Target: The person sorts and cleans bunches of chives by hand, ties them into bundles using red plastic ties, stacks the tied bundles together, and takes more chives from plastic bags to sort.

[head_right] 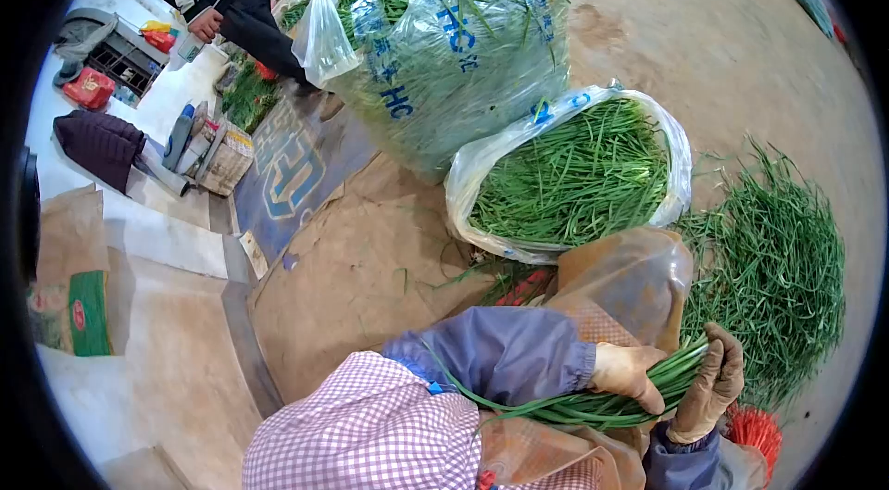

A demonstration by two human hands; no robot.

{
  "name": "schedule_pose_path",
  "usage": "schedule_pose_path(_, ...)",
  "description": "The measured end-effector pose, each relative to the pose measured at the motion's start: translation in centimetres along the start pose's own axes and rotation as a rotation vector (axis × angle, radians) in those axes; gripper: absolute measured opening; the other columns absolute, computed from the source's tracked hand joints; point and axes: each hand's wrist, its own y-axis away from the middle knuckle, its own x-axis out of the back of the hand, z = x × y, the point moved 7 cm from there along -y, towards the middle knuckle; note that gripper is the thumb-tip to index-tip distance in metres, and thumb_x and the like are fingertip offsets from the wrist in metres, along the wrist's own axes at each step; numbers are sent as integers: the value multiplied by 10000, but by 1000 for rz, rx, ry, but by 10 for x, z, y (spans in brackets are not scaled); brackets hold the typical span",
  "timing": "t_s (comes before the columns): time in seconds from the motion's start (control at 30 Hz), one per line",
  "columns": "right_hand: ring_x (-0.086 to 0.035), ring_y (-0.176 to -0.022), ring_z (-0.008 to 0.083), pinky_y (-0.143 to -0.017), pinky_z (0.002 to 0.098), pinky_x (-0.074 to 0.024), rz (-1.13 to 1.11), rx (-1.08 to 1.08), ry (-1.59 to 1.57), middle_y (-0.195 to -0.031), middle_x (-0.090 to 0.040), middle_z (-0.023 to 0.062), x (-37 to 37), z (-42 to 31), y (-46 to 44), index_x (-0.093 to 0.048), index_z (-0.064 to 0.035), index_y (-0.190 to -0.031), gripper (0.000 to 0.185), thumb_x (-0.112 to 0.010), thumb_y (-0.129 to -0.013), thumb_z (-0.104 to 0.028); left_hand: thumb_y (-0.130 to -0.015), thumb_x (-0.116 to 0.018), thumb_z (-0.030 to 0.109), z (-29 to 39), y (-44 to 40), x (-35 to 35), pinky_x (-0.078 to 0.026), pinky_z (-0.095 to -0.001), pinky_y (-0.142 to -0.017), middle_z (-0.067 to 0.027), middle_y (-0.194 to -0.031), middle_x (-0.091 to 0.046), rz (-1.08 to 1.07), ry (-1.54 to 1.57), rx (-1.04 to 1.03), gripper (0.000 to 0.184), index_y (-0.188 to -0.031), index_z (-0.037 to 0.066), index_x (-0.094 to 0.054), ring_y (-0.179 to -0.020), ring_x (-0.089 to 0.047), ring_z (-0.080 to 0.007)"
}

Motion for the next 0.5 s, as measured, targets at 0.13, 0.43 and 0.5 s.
schedule_pose_path(0.13,-578,-862,117,-803,249,-460,46,-3,-59,-958,-650,67,7,13,-8,-607,-24,-1100,204,-486,-1023,-169,-701,-791,197,5,4,4,-536,-324,-772,-94,-997,-706,73,-81,3,518,-1161,49,-605,-857,-676,-197)
schedule_pose_path(0.43,-589,-1063,241,-938,393,-509,75,-166,-837,-1234,-559,147,50,30,-12,-399,-68,-1396,495,-494,-1006,-357,-692,-806,179,1,1,5,-532,-338,-798,-105,-1002,-700,14,129,-87,560,-1186,33,-585,-882,-673,-211)
schedule_pose_path(0.5,-538,-1167,267,-1021,420,-452,-80,-115,-910,-1326,-497,149,13,12,8,-273,-82,-1470,596,-476,-1003,-391,-693,-808,175,2,3,9,-528,-340,-810,-108,-1010,-695,37,122,-88,566,-1191,32,-580,-901,-668,-214)
